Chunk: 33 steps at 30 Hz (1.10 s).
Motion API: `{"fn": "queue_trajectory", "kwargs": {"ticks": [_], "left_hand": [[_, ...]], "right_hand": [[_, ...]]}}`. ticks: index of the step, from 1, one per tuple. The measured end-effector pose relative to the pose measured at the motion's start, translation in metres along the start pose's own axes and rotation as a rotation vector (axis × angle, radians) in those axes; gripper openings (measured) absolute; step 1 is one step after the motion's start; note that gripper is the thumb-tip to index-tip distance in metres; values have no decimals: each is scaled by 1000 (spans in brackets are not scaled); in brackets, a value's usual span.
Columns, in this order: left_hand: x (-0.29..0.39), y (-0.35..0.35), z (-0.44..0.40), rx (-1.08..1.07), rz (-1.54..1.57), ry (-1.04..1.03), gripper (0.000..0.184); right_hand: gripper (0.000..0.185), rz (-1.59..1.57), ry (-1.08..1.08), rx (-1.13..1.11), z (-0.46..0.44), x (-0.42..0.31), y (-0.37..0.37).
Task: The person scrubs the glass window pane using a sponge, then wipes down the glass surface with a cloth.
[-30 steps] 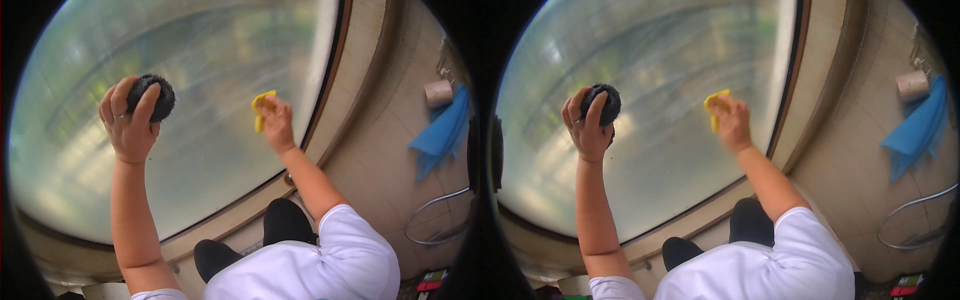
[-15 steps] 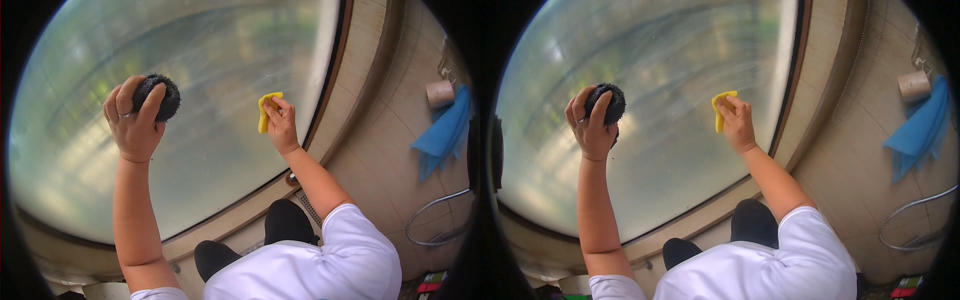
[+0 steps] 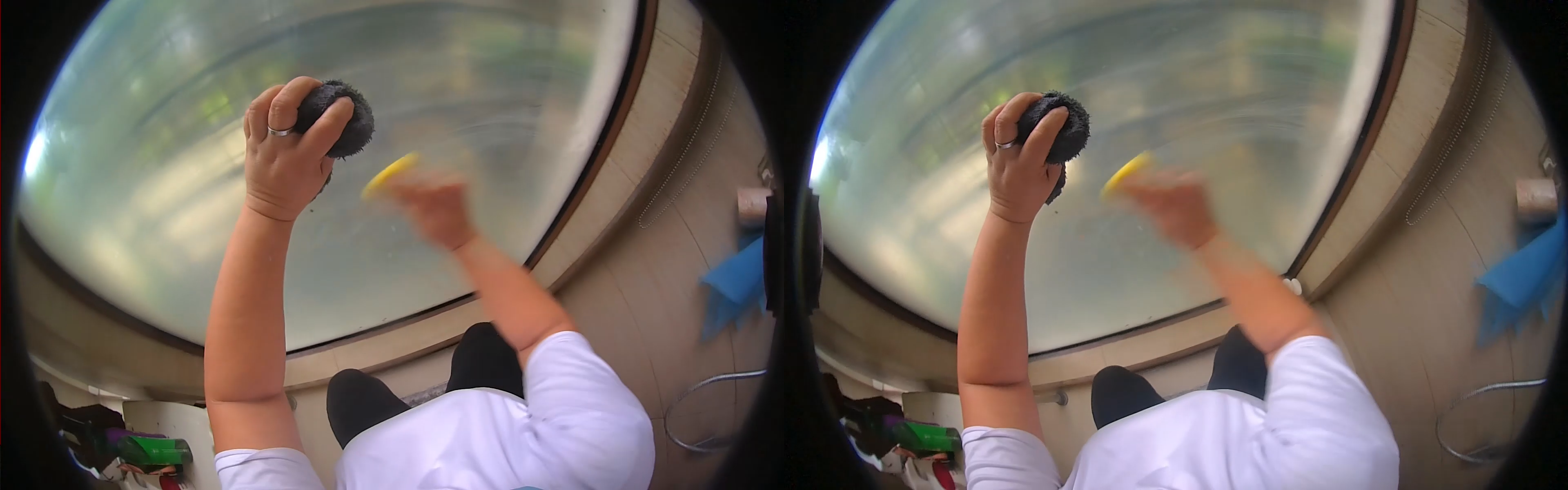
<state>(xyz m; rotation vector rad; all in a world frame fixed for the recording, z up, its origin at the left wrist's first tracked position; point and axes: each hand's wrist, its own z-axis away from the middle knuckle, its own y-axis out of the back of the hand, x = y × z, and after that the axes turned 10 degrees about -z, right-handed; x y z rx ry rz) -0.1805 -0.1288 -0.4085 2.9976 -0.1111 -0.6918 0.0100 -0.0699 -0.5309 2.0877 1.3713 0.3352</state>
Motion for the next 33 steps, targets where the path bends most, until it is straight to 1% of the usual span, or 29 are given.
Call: {"fn": "queue_trajectory", "kwargs": {"ticks": [1, 2, 3, 4, 5, 6, 8, 9, 10, 11, 12, 13, 15, 17, 18, 20, 21, 24, 25, 27, 28, 29, 30, 32, 33], "left_hand": [[4, -4, 1, 11, 0, 10, 51], [5, -4, 1, 33, -16, 22, 51], [8, -5, 3, 48, -23, 33, 51], [11, -2, -16, 61, -12, 35, 51], [14, 1, -15, 42, -8, 65, 51], [10, 2, -9, 62, -14, 68, 50], [1, 1, 4, 78, -20, 64, 49], [-6, 1, 11, 104, -12, 51, 48], [-9, 4, 14, 86, -11, 35, 48], [-4, -10, -10, 39, -11, 7, 48], [-3, -9, -8, 30, -11, -1, 48], [-4, -10, 2, 33, -17, 11, 48], [-1, -13, -2, 50, -24, 23, 47], [-2, -13, 1, 25, 19, 30, 48], [-3, -11, 3, 7, 34, 34, 49], [-2, -12, -4, 32, 179, 89, 51], [-1, -13, -10, 45, 254, 116, 52], [-3, -9, -25, 69, 333, 148, 54], [-4, -8, -25, 56, 308, 133, 54], [-6, -6, -22, 49, 256, 92, 53], [-4, -6, -15, 24, 192, 78, 52], [-5, -5, -11, 2, 140, 58, 51], [-4, -5, -9, -19, 94, 33, 50], [-2, -6, -9, 11, 98, 18, 49], [0, -7, -12, 27, 96, 18, 48]], "right_hand": [[35, -66, 27, 348, 10, 50, 19], [40, 492, 29, 672, 12, 82, 49], [41, 404, -1, 733, 3, 84, 52], [42, 327, -48, 795, -10, 81, 73], [43, 243, -77, 860, -16, 80, 73], [41, -159, -10, 809, -15, 62, 28], [36, -224, 182, 564, -7, -8, -36], [33, 108, 299, 381, -7, -41, -36], [31, 119, 249, 359, -12, -46, -24], [30, 103, 180, 340, -24, -20, 10], [29, 120, 138, 312, -25, -8, 20], [31, 189, -6, 545, -26, 4, 15], [31, -54, -32, 666, -29, 3, 0], [32, -79, 91, 396, -24, -19, -10], [32, -44, 131, 319, -28, -20, -7], [31, 26, 202, 168, -35, -15, 13], [30, 311, 43, 169, -56, -11, 40], [29, 30, -12, 495, -73, 17, 40], [29, -63, -29, 609, -76, 22, 36], [28, 219, 32, 262, -60, 0, 20], [29, 180, 292, 293, -38, -14, -13], [31, 149, 543, 320, -25, -12, -35], [31, 206, 408, 87, -33, -9, -14], [33, 296, 105, -360, -61, 5, 55], [40, 396, 286, 100, -64, 51, 81]]}}
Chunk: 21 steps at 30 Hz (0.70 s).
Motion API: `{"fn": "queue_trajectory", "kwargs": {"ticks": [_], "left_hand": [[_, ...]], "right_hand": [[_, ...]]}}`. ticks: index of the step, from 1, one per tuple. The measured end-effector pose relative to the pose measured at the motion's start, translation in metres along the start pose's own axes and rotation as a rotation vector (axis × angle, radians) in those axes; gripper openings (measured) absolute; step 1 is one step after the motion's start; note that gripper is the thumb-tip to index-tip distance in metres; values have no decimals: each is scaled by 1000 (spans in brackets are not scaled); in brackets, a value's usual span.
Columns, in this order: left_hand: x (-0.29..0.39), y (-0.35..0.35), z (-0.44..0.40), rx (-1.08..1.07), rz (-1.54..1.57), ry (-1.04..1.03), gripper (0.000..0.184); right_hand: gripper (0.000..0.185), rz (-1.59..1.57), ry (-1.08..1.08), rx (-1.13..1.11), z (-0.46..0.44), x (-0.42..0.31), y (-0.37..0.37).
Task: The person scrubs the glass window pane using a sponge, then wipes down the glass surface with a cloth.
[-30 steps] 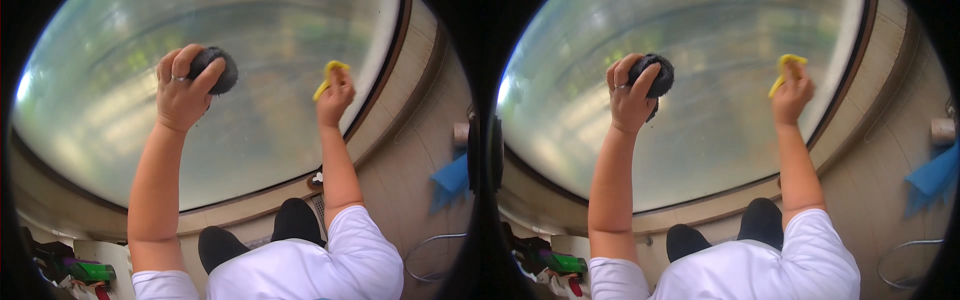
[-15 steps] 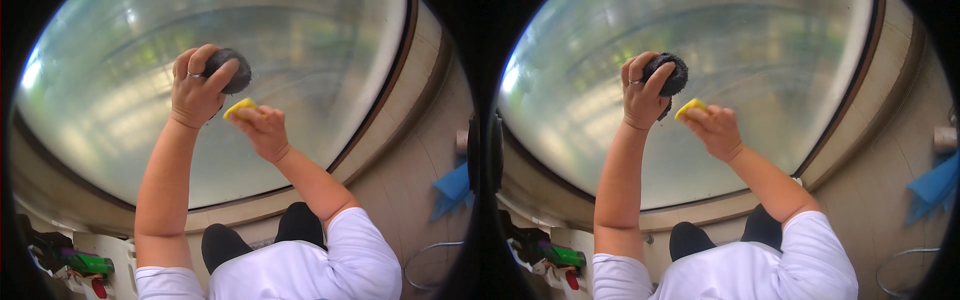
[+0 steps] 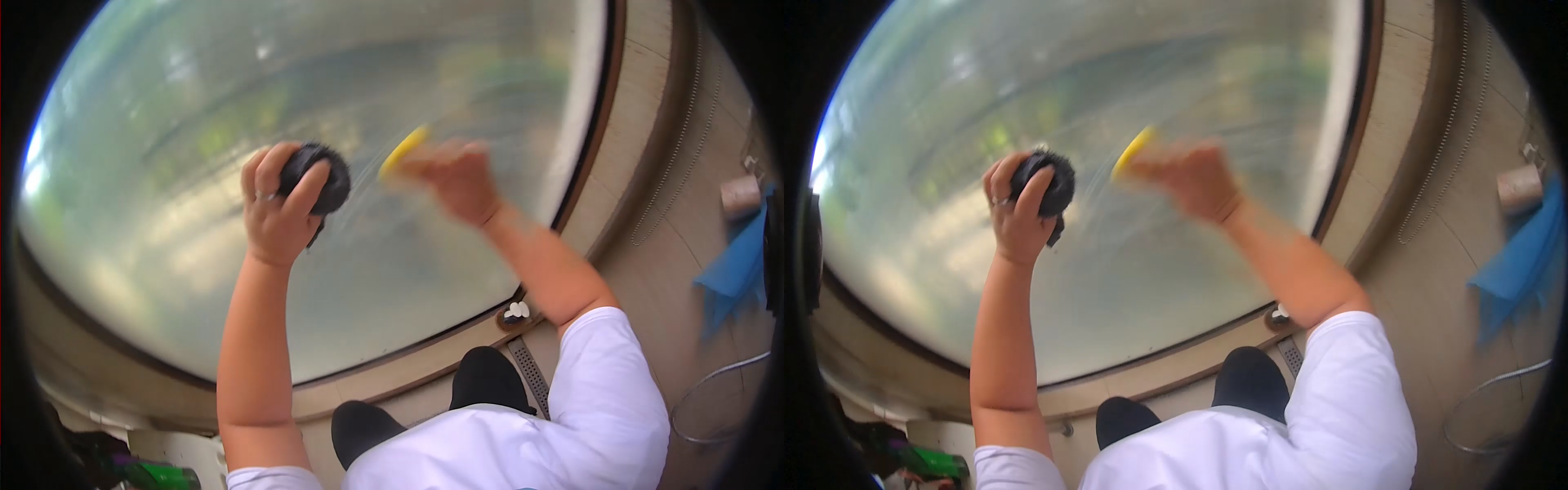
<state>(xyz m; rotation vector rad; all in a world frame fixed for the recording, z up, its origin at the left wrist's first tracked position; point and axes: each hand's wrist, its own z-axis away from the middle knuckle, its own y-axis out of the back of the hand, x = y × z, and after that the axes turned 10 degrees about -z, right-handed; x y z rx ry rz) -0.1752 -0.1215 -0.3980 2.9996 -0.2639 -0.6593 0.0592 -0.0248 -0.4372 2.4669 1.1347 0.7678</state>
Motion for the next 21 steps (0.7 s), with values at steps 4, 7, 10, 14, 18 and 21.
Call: {"fn": "queue_trajectory", "kwargs": {"ticks": [4, 7, 10, 14, 18, 21], "left_hand": [[10, -3, -10, 22, -8, -5, 45], [11, 0, -16, 6, -22, 7, 45], [8, 4, -14, -13, -31, 4, 44], [6, 0, -8, -20, -30, -30, 42], [12, -2, -14, -24, -39, 2, 42], [16, -9, -27, -10, -42, -11, 43]], "right_hand": [[25, 65, -710, 761, 56, 174, 65], [25, 83, -620, 791, 40, 164, 54], [21, 74, -244, 765, -12, 128, 35], [24, 25, -126, 746, -13, 138, 45], [35, -215, -730, 851, 12, 174, 90], [26, 151, -270, 698, -33, 145, 61]]}}
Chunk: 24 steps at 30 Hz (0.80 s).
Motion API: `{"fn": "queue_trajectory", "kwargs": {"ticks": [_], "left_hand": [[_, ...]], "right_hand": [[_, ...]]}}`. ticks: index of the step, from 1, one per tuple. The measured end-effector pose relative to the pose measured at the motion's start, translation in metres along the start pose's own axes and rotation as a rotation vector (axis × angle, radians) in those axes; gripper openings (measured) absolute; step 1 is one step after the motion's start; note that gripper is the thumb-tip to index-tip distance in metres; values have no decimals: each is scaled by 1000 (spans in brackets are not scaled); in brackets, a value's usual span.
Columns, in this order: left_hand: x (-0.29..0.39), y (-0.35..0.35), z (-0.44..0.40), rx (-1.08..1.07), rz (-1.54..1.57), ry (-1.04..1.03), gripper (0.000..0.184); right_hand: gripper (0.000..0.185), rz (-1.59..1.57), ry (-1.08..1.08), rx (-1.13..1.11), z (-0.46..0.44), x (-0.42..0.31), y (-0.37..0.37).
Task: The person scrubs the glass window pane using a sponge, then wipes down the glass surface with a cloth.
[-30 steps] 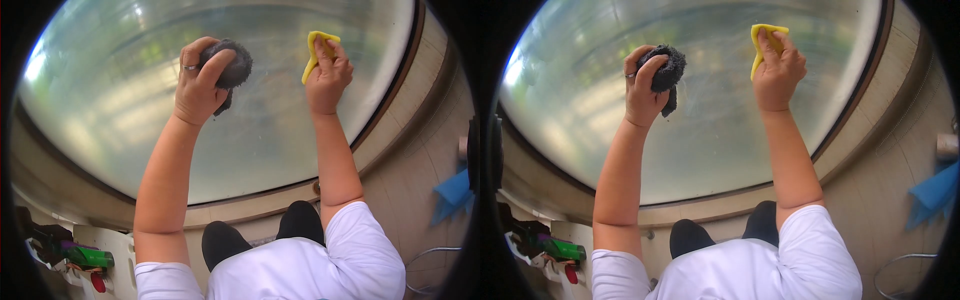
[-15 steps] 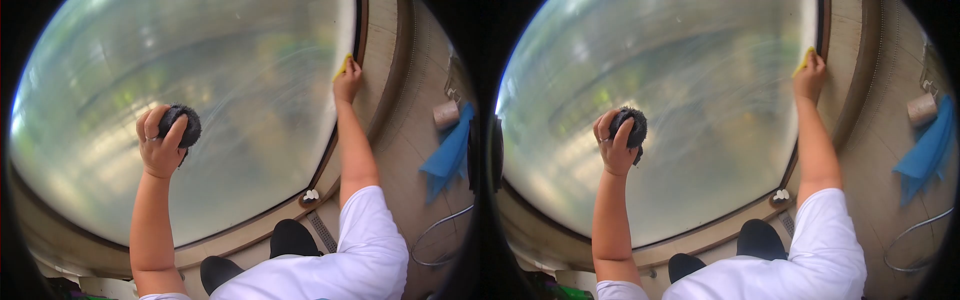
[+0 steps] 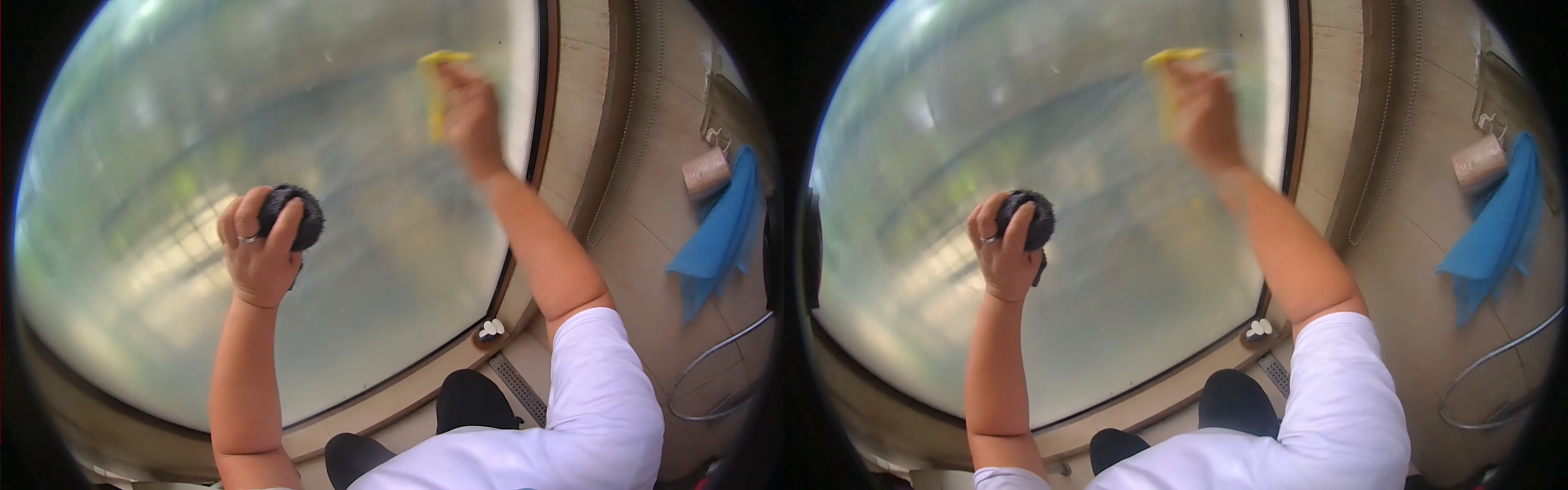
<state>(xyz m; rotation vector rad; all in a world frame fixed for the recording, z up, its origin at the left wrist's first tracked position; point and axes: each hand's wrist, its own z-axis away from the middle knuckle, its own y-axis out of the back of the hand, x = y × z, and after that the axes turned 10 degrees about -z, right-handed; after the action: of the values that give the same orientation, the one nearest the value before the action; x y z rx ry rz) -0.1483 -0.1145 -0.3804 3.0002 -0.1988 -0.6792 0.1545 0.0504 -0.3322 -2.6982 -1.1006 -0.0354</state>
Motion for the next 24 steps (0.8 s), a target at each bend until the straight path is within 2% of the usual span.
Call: {"fn": "queue_trajectory", "kwargs": {"ticks": [3, 4, 5, 6, 8, 9, 11, 13, 14, 16, 19, 22, 24], "left_hand": [[3, 1, -11, -17, 7, 2, 46], [-1, 2, -12, 1, 11, 1, 46], [-1, 1, -12, 14, 19, -2, 47], [0, -1, -11, 31, 28, -3, 47], [1, 2, -14, 15, 29, 8, 48], [1, 1, -18, 5, 28, 8, 48], [1, -2, -17, 15, 39, -6, 49], [1, -2, -13, 8, 45, -17, 49], [1, -2, -14, 11, 40, -16, 49], [3, -1, -19, 4, 38, -12, 49], [6, -4, -24, 1, 41, -7, 49], [8, -3, -22, -13, 43, -19, 49], [6, -3, -23, -3, 40, -27, 49]], "right_hand": [[24, -157, 84, -76, -7, -30, -3], [21, 60, -5, 81, -15, 11, -6], [24, -30, -366, 103, -31, 19, 15], [26, 30, -526, 140, -42, 22, 27], [26, 80, -446, -11, -33, 8, 26], [27, -240, -368, -3, -25, -15, 9], [27, -391, -124, -17, -4, -25, -4], [25, -63, 190, -92, 5, -23, 11], [18, -132, -208, -21, -2, -24, 26], [19, 55, -466, 95, 1, 46, 37], [22, 69, -23, -113, -9, 4, 33], [45, 162, 148, -165, -5, 4, 29], [44, 305, -241, -44, -17, 30, 40]]}}
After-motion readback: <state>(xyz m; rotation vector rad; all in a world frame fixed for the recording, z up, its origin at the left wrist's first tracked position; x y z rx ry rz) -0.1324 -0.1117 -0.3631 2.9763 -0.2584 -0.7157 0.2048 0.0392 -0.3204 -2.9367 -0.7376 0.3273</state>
